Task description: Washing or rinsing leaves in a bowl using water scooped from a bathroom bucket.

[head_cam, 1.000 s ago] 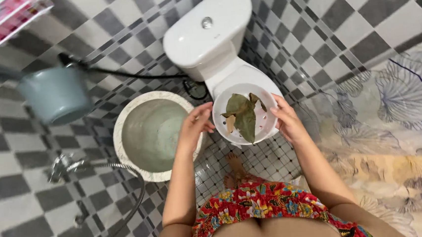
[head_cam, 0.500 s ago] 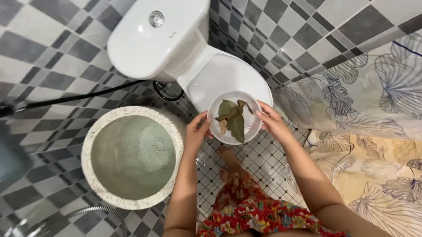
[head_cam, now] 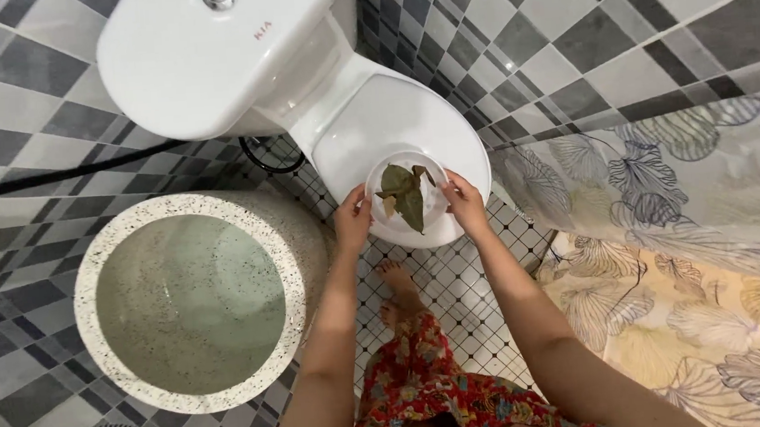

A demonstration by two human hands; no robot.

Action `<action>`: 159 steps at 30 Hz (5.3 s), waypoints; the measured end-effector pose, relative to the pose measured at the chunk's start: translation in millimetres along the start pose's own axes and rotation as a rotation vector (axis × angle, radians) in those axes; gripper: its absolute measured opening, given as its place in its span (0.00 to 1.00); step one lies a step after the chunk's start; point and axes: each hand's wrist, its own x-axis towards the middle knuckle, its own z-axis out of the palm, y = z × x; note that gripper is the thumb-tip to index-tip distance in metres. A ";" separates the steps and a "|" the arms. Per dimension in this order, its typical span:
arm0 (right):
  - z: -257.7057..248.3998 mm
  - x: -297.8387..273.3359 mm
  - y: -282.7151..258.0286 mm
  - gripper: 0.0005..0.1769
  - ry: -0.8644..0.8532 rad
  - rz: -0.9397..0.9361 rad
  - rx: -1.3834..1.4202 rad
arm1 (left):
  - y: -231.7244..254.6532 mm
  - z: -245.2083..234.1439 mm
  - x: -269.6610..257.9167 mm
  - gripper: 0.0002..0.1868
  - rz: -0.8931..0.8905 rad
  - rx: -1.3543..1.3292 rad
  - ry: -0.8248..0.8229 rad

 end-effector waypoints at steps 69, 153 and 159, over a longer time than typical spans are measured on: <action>266.1 -157.6 -280.6 0.26 -0.452 -0.796 -0.178 | 207.0 -248.9 -155.1 0.12 0.446 -0.258 0.594; 378.3 -275.6 -211.6 0.13 -1.336 0.075 -0.472 | 189.5 -403.4 -396.4 0.35 0.052 0.522 1.537; 399.2 -278.9 -219.3 0.11 -1.377 0.026 -0.429 | 200.0 -451.7 -384.1 0.30 -0.140 0.617 1.410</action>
